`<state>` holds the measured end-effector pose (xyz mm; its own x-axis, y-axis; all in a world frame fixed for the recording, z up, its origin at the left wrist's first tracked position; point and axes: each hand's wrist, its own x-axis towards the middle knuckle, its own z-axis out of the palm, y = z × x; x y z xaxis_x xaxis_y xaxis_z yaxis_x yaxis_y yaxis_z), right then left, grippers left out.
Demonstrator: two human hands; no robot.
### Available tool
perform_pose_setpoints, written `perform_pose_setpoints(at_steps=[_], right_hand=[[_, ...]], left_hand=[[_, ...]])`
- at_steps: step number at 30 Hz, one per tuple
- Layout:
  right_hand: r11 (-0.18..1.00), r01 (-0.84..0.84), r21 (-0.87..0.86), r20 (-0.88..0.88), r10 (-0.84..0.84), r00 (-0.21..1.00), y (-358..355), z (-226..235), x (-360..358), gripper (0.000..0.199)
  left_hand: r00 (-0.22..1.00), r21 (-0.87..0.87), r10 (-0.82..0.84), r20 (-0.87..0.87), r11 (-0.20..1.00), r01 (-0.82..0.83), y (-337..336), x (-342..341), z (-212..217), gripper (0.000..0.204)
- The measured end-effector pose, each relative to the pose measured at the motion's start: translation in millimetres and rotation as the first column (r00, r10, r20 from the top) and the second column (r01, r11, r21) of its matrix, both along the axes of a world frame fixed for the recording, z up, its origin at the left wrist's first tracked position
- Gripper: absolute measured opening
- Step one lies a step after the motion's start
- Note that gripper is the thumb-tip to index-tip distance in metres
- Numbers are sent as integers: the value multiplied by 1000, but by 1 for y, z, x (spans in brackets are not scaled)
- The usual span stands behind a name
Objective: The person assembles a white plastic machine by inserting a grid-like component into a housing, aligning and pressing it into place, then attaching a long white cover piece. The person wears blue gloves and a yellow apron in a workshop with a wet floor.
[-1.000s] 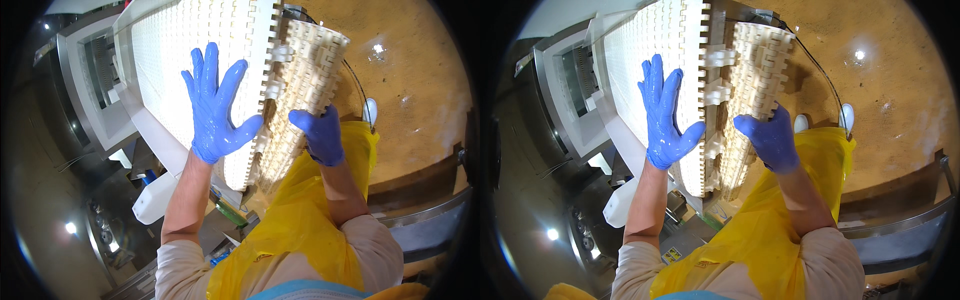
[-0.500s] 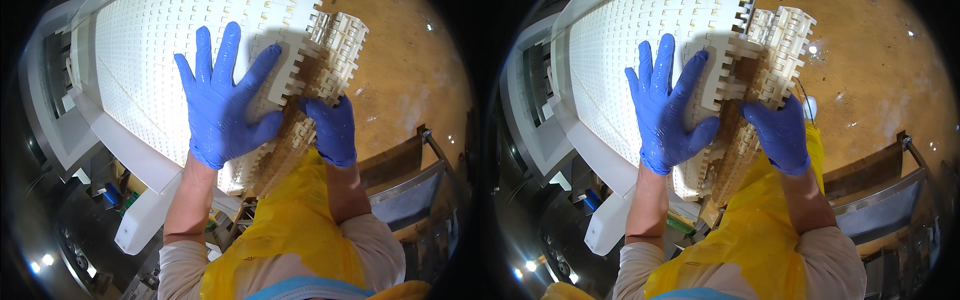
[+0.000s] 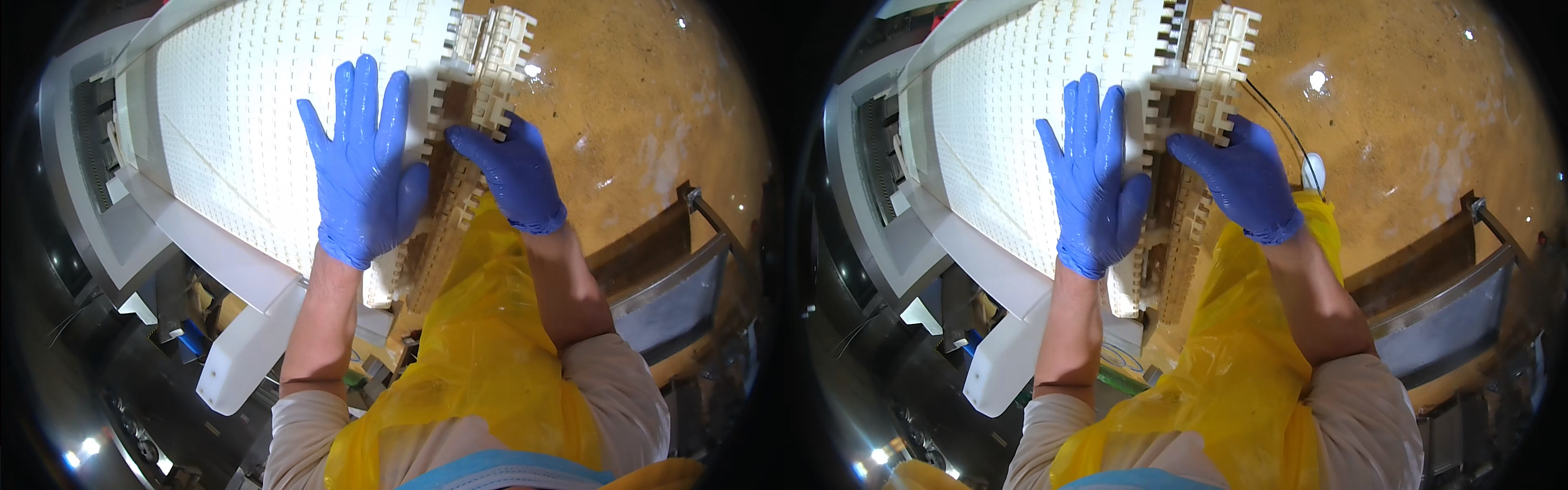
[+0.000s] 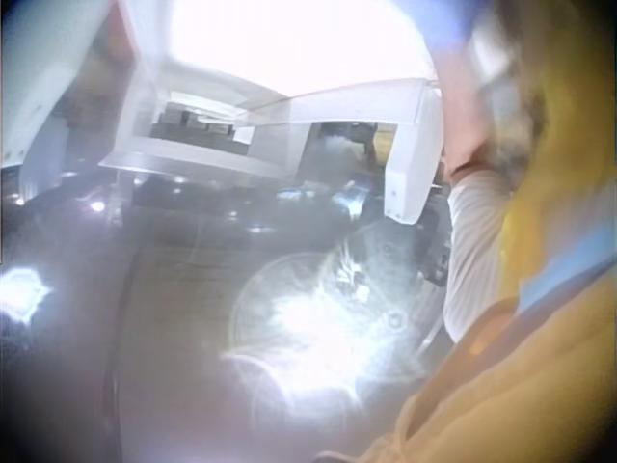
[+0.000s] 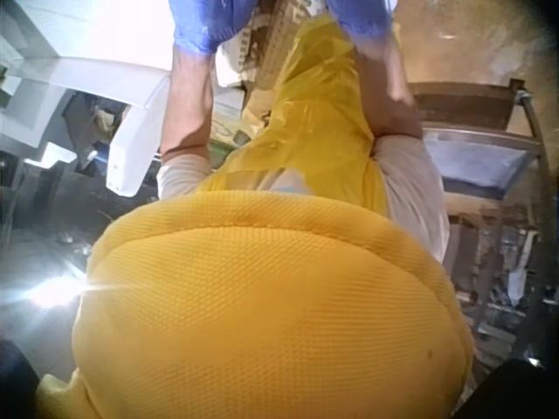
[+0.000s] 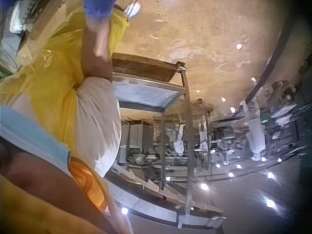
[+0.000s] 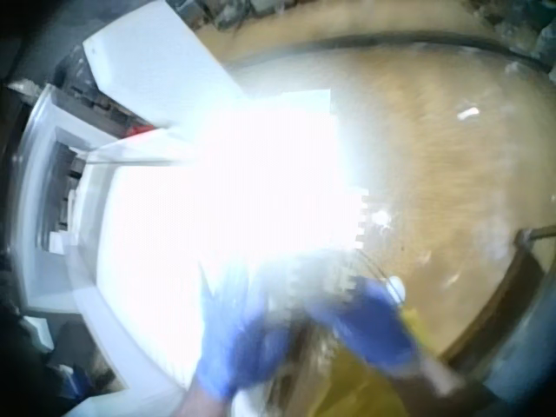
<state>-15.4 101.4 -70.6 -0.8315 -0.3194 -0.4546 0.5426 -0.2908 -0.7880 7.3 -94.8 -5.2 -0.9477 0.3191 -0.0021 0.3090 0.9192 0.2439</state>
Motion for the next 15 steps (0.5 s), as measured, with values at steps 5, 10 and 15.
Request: perform_pose_setpoints(at_steps=[5,10,15], right_hand=[[840,150,521,-718,336,610,11,-29,-3,23],[922,31,387,-555,206,806,8,-11,-3,17],[943,-98,319,-312,202,929,7,-1,-9,26]], left_hand=[[991,-25,88,100,996,-86,22,2,18,129],[985,-198,126,120,975,-100,43,-1,25,150],[973,-215,213,87,958,-191,61,-2,25,134]])
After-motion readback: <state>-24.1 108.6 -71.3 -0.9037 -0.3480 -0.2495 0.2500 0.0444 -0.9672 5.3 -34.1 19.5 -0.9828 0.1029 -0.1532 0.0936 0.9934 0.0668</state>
